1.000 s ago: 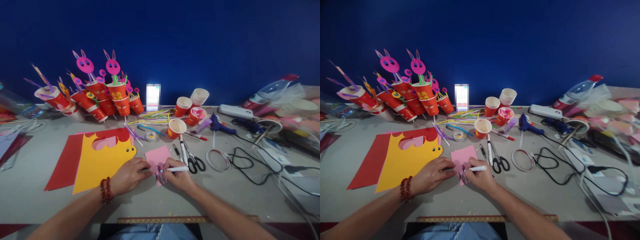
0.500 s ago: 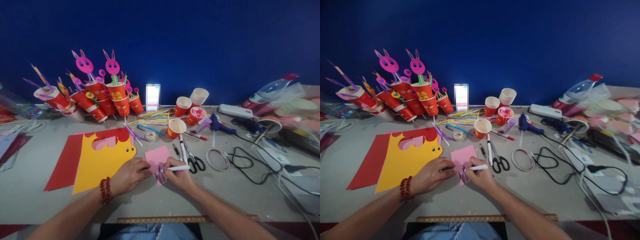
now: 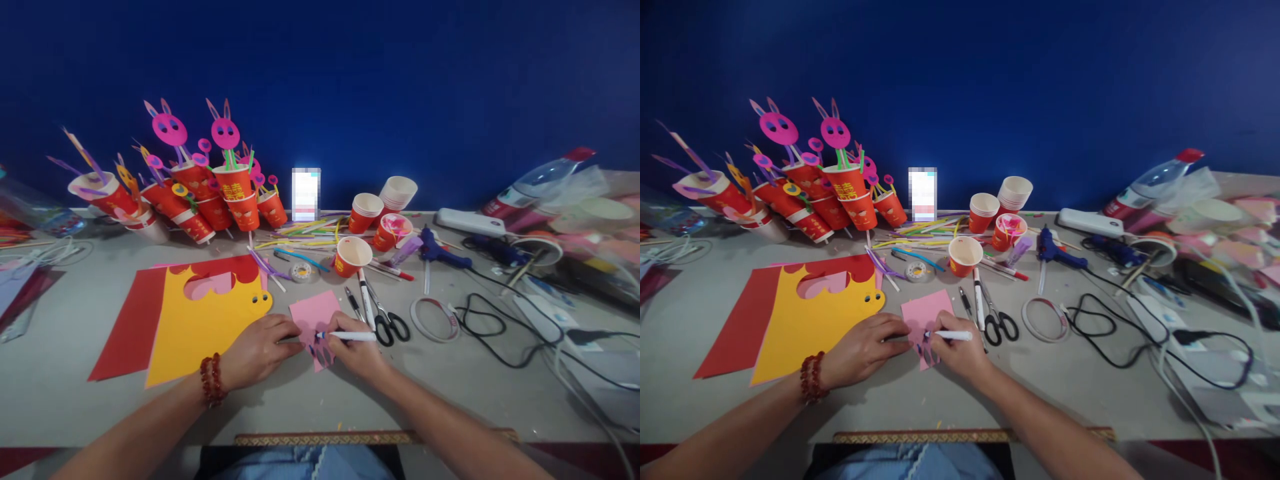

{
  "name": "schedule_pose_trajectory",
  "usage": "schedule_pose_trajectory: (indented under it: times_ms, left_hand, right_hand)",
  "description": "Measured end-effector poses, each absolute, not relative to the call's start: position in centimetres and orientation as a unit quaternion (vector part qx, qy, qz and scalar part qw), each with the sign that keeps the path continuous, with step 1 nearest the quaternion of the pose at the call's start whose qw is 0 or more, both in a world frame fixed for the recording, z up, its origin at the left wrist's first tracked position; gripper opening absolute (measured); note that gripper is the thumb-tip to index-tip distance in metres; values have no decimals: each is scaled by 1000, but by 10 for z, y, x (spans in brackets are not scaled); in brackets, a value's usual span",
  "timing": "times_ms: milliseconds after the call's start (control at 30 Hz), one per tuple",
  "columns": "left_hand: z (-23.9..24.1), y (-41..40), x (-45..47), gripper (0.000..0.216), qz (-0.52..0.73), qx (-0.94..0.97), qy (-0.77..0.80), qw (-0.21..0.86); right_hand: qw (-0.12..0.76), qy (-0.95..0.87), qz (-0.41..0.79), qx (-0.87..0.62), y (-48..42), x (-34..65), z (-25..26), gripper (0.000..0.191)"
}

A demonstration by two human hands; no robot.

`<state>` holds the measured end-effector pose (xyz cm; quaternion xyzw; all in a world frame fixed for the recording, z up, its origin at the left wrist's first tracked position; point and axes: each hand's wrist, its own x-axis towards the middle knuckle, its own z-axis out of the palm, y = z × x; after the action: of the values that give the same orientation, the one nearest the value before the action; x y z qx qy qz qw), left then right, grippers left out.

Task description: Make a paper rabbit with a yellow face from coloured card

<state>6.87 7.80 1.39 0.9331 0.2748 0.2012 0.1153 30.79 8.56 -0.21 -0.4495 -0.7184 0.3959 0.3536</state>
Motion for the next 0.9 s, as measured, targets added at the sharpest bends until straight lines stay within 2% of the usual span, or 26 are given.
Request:
schedule_pose_trajectory:
  times_ms: [433, 900]
  left_hand:
    - [12, 78, 68, 26, 193, 934, 278, 117]
    - [11, 78, 68, 28, 197, 933, 277, 118]
  right_hand:
    - [374, -711, 404, -439, 86, 309, -7, 13]
    - [357, -717, 396, -448, 85, 310, -6, 13]
